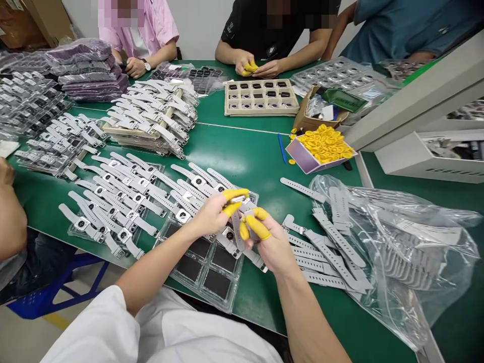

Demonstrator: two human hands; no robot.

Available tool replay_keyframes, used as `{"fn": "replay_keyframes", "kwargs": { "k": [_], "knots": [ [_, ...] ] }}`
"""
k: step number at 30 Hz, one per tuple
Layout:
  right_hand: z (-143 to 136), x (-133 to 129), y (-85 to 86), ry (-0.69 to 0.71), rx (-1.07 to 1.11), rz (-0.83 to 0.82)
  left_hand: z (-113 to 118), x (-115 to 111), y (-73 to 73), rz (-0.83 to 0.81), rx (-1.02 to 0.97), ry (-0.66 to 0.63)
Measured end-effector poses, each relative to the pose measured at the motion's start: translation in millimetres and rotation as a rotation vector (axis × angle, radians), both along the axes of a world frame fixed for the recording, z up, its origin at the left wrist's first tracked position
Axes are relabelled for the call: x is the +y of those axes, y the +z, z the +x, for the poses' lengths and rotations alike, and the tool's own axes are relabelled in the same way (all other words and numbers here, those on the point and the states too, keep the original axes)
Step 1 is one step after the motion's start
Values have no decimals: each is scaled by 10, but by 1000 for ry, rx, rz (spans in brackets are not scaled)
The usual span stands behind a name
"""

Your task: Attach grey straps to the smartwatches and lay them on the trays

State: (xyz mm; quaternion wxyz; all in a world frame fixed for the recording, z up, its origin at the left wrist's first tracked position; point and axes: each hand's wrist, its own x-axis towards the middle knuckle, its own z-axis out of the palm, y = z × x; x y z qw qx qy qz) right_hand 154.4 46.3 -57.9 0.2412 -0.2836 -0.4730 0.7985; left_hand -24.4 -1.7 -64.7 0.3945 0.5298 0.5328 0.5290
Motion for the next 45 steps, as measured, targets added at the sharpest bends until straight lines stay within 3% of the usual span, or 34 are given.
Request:
{"fn": "replay_keyframes", "kwargs": {
  "k": [4, 12, 18, 24, 30, 33, 36, 41, 45],
  "knots": [
    [-57, -49, 11, 31, 5, -76, 22, -46, -51, 172, 315, -140],
    [-101, -56, 55, -86, 92, -234, 24, -51, -63, 215, 402, -101],
    [-109, -63, 33, -111, 111, -292, 14, -99, 47, 132, 430, -185],
    [-106, -46, -16, -86, 13, -301, 6, -103, 102, 114, 679, -182],
    [-112, -77, 13, -68, -2, -243, -11, -100, 168, 122, 521, -231],
    [-83, -66, 2, -100, -15, -115, -7, -119, 214, 76, 508, -214],
    [7, 5, -36, -81, -148, 206, -94, -170, 313, 0, 598, -148],
    [163, 135, -35, 121, -429, 773, -559, -390, 686, -178, 846, -57],
    [178, 45, 59, 243, -421, 984, -840, -673, 975, -297, 1053, -148]
  ]
}}
